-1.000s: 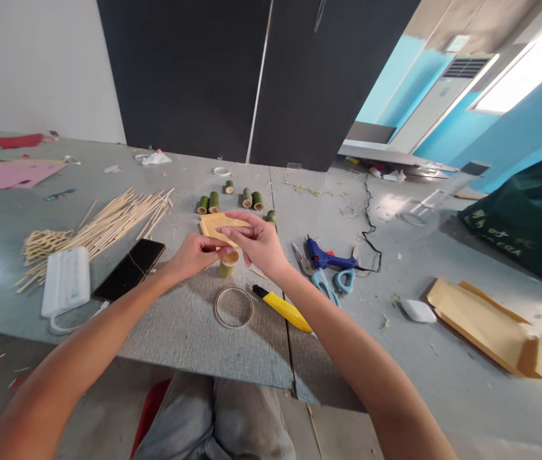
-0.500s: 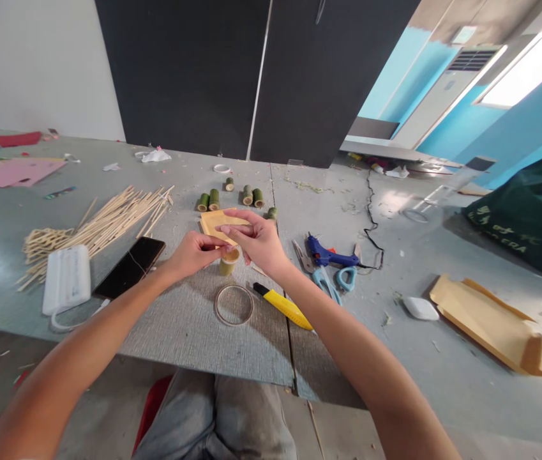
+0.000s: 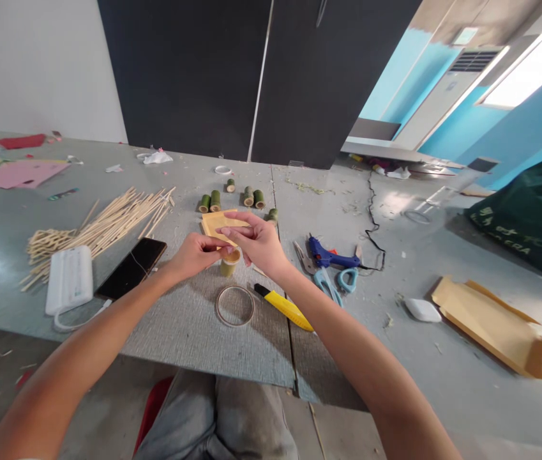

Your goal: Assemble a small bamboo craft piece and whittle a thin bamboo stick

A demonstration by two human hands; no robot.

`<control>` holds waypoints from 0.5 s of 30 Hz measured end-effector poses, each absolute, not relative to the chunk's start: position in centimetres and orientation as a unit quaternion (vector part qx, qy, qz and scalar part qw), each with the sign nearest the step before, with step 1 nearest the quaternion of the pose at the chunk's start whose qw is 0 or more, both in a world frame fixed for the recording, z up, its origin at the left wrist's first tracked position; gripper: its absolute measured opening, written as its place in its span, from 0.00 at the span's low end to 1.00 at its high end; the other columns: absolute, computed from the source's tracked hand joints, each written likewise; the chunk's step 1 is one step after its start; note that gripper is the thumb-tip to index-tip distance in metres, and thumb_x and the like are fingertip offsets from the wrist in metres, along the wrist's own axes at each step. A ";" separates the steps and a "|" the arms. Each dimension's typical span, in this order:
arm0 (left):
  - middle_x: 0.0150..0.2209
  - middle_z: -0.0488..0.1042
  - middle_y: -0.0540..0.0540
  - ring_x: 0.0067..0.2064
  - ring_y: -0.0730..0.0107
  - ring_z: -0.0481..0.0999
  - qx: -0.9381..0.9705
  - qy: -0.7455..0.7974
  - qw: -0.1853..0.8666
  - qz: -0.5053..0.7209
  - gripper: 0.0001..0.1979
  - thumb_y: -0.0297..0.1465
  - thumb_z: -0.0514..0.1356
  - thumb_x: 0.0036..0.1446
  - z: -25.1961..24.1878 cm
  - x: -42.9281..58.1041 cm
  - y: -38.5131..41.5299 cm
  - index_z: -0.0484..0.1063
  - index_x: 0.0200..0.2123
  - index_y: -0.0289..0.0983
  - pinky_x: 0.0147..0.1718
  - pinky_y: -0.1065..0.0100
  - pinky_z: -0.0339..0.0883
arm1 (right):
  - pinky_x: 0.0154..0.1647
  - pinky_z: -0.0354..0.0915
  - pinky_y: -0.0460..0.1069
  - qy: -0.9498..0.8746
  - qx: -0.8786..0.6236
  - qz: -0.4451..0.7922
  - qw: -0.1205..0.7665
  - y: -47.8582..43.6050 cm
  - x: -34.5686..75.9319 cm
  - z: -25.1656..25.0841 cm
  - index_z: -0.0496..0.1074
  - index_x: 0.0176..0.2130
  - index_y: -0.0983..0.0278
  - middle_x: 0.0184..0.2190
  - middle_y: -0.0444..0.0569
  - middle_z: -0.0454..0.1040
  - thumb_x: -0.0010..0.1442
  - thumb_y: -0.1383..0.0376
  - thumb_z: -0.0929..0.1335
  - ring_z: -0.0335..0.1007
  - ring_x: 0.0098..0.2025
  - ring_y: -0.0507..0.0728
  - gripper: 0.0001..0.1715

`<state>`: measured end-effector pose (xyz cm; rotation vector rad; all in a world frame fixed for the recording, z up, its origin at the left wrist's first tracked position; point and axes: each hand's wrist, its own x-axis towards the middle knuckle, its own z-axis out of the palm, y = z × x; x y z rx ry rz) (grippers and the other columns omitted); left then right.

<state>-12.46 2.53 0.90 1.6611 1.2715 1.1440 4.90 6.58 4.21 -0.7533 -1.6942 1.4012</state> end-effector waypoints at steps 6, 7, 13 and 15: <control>0.15 0.60 0.56 0.19 0.78 0.54 0.648 0.500 0.360 0.448 0.15 0.40 0.65 0.56 0.9 -12.4 2.5 0.85 0.36 0.35 0.20 0.70 0.46 | 0.10 0.56 0.40 -0.671 -0.291 0.553 0.400 6.5 4.9 4.4 0.74 0.54 0.63 0.39 0.50 0.85 0.59 0.56 0.74 0.61 0.15 0.44 0.25; 0.15 0.59 0.56 0.19 0.78 0.54 0.650 0.499 0.359 0.447 0.15 0.40 0.65 0.56 0.9 -12.4 2.5 0.85 0.36 0.35 0.20 0.70 0.46 | 0.10 0.56 0.40 -0.671 -0.290 0.553 0.400 6.5 4.9 4.4 0.74 0.54 0.63 0.39 0.50 0.85 0.60 0.56 0.74 0.60 0.15 0.44 0.26; 0.15 0.58 0.56 0.19 0.78 0.52 0.656 0.497 0.360 0.440 0.14 0.40 0.64 0.57 1.1 -12.5 2.4 0.85 0.34 0.35 0.20 0.70 0.45 | 0.10 0.56 0.41 -0.669 -0.293 0.556 0.397 6.5 4.8 4.1 0.73 0.54 0.64 0.38 0.49 0.85 0.59 0.55 0.74 0.60 0.15 0.44 0.27; 0.15 0.57 0.56 0.19 0.78 0.52 0.656 0.496 0.363 0.438 0.15 0.40 0.64 0.57 1.1 -12.4 2.4 0.85 0.35 0.35 0.20 0.70 0.45 | 0.10 0.56 0.40 -0.669 -0.294 0.557 0.395 6.6 4.8 4.0 0.73 0.54 0.63 0.38 0.49 0.85 0.59 0.55 0.74 0.60 0.15 0.44 0.28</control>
